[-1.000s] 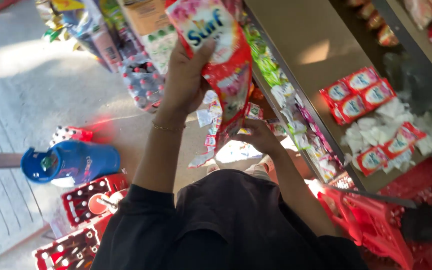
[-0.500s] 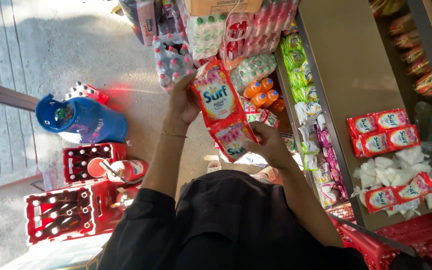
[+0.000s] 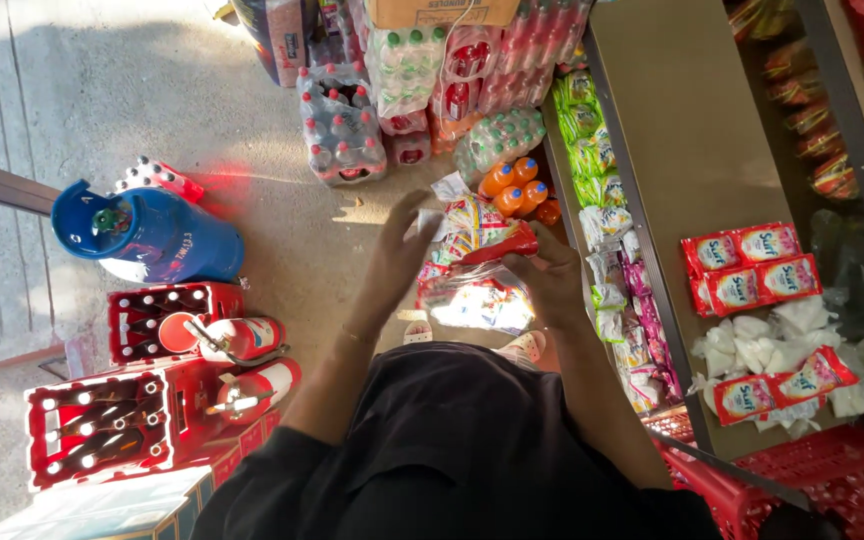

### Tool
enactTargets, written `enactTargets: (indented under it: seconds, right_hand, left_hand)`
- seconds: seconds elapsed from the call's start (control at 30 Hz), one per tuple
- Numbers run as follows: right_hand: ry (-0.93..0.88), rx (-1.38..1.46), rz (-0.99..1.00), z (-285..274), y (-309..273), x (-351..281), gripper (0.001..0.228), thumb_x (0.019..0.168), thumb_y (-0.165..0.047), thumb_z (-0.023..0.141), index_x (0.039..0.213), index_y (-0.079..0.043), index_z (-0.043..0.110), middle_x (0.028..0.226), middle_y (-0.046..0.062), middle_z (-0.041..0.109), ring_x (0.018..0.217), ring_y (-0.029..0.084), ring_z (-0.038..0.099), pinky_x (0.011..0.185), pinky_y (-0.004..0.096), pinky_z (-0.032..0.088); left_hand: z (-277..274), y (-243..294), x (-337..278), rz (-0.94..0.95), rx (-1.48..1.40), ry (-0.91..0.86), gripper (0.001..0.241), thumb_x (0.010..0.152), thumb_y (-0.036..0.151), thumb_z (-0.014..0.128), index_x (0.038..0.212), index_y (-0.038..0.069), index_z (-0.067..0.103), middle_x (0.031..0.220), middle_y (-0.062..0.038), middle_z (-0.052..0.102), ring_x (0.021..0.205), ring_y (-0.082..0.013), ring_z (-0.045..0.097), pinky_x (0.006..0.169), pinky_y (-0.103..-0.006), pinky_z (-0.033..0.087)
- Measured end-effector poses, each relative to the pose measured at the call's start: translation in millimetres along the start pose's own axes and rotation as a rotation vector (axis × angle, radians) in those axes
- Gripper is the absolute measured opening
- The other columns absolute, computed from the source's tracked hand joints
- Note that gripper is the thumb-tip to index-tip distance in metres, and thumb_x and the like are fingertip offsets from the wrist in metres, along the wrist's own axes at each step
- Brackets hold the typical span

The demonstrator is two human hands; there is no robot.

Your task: The person organizes and arranges laundry detergent sachets on a shelf or display area.

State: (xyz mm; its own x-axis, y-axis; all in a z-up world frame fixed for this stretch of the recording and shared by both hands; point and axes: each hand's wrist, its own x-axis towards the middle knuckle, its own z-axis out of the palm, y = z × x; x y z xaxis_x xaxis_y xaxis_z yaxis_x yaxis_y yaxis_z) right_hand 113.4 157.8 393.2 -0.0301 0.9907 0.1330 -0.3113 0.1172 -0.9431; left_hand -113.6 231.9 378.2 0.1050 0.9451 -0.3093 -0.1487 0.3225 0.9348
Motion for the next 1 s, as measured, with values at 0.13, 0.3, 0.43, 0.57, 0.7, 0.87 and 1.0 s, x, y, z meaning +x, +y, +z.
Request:
enactTargets:
  seconds: [0.13,0.3,0.43,0.57,0.7,0.87,1.0]
  right_hand:
    - [0.034,-0.029,-0.028,5.5,-11.5,-5.0,0.032,0.095,-0.001,0.076,0.126,0.001,0.070,0.132,0.006,0.068,0.124,0.017,0.063,0.112,0.036,0.050]
    - [0.047,0.044,-0.022,5.7,-22.9,-9.6,0.033,0.093,-0.001,0.077,0.125,0.001,0.070,0.129,0.008,0.069,0.121,0.019,0.064,0.110,0.037,0.050]
    - [0.111,-0.034,-0.056,6.1,-24.4,-21.0,0.027,0.096,-0.002,0.077,0.122,0.004,0.072,0.123,0.009,0.070,0.117,0.019,0.065,0.106,0.037,0.051]
    - [0.182,-0.050,-0.114,16.3,-32.4,-23.6,0.025,0.097,-0.004,0.077,0.120,0.004,0.073,0.119,0.007,0.069,0.113,0.017,0.065,0.104,0.035,0.051]
    - [0.206,0.018,-0.154,19.4,-35.7,-28.8,0.025,0.095,-0.008,0.077,0.118,0.001,0.072,0.117,0.005,0.070,0.112,0.016,0.065,0.103,0.033,0.051]
    - [0.240,-0.065,-0.195,7.6,-29.7,-37.2,0.017,0.097,-0.006,0.077,0.113,0.001,0.074,0.114,0.005,0.069,0.108,0.015,0.064,0.099,0.032,0.051]
    - [0.258,-0.197,-0.184,15.3,-41.0,-41.6,0.014,0.096,-0.006,0.077,0.108,0.001,0.074,0.110,0.006,0.069,0.104,0.014,0.063,0.095,0.030,0.050]
  left_hand:
    - [7.9,47.1,-61.9,0.668,0.296,-0.356,0.045,0.091,0.013,0.079,0.132,0.001,0.064,0.140,-0.017,0.066,0.135,-0.0297,0.059,0.113,-0.0444,0.046]
    - [23.0,44.1,-64.5,0.746,0.320,-0.310,0.034,0.085,0.006,0.083,0.117,0.005,0.072,0.121,-0.011,0.074,0.116,-0.0247,0.072,0.100,-0.0367,0.058]
    - [26.6,44.2,-69.8,0.721,0.276,-0.309,0.031,0.083,-0.002,0.080,0.113,0.004,0.075,0.114,-0.011,0.076,0.108,-0.0246,0.074,0.094,-0.0355,0.059]
    - [30.7,56.0,-74.8,0.774,0.310,-0.312,0.031,0.082,0.000,0.082,0.111,0.003,0.072,0.113,-0.011,0.074,0.104,-0.0242,0.073,0.089,-0.0349,0.058]
    - [30.7,56.3,-72.1,0.923,0.388,-0.292,0.028,0.083,0.000,0.083,0.109,0.006,0.075,0.108,-0.008,0.076,0.104,-0.0241,0.072,0.093,-0.0369,0.058]
    - [45.2,67.7,-76.2,0.891,0.395,-0.295,0.026,0.082,0.002,0.084,0.107,0.007,0.077,0.104,-0.007,0.077,0.103,-0.0235,0.072,0.091,-0.0365,0.059]
    - [64.6,41.4,-74.5,0.776,0.274,-0.393,0.036,0.081,0.007,0.084,0.115,0.000,0.073,0.112,-0.014,0.075,0.104,-0.0231,0.072,0.089,-0.0345,0.058]
